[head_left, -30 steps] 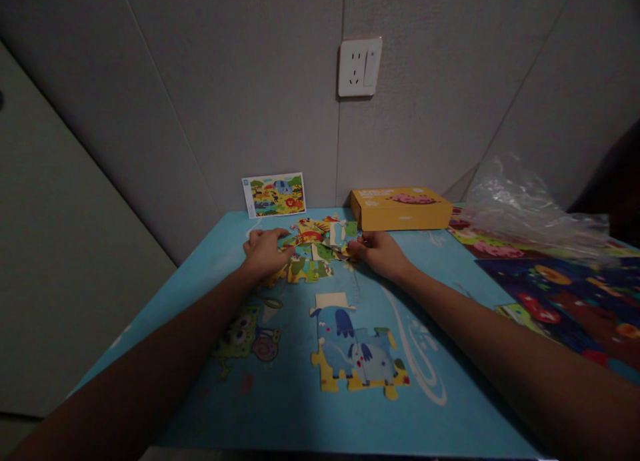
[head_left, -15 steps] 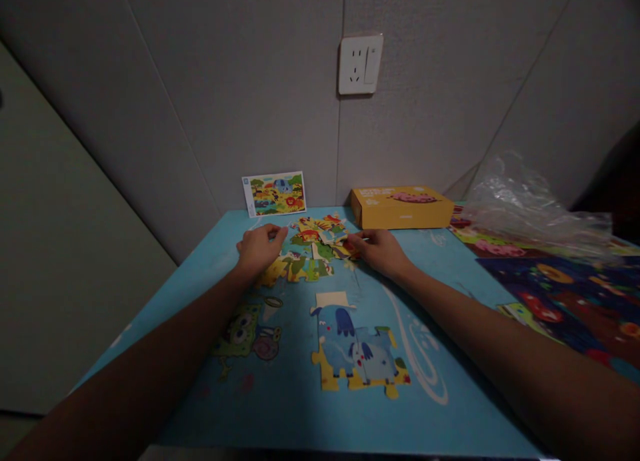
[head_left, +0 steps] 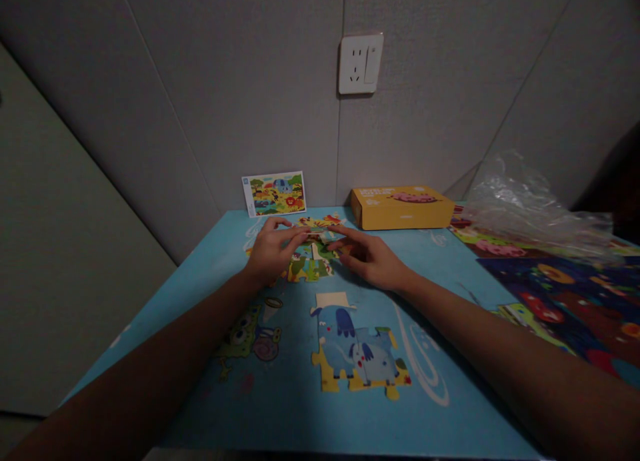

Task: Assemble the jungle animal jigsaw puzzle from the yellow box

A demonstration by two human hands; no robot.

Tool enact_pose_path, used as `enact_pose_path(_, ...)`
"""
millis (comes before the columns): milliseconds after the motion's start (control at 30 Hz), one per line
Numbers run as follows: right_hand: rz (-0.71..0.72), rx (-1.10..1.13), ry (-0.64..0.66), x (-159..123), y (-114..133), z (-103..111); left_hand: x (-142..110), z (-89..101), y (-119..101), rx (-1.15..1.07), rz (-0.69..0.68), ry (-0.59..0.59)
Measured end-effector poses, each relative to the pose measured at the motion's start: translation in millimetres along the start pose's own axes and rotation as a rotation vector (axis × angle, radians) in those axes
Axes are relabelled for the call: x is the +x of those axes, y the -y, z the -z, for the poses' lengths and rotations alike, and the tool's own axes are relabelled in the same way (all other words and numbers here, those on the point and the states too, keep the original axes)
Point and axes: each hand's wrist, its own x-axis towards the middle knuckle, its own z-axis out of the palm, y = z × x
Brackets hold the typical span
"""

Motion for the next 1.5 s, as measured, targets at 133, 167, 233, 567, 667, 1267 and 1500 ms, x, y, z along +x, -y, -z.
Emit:
enact_pose_path(133,0.043,-0.110,0.058,-2.3,5.1,-0.7,-1.1,0.7,-3.6,-0.042,-0.121,0.105)
enact_pose_path(167,0.023,-0.119,0.050,-2.1,5.1,-0.7,-0.8,1.0,-3.4,-0.030,-0.103,0.111)
enact_pose_path(233,-0.028,-0.139,0.017,-0.9,3.3,-0.2,0.0,0.7,-1.7,0.025,-0.018,0.114)
enact_pose_path(567,-0.100,-0.165,-0.089,2.5,-3.4,-0.4,3.1,-3.3,10.8,0.245,0.375,0.324)
enact_pose_path(667,-0.099,-0.196,-0.123,3.0,-4.4,-0.7,3.9,-2.7,9.5,0.246,0.392,0.328)
enact_pose_path(1267,-0.060,-0.221,-0.172,4.1,-7.6,0.5,4.3,0.2,14.9,0.376,0.390,0.341)
enact_pose_path(1500,-0.080,-0.215,-0.165,3.8,-3.6,0.2,5.0,1.4,12.4,0.441,0.461,0.351)
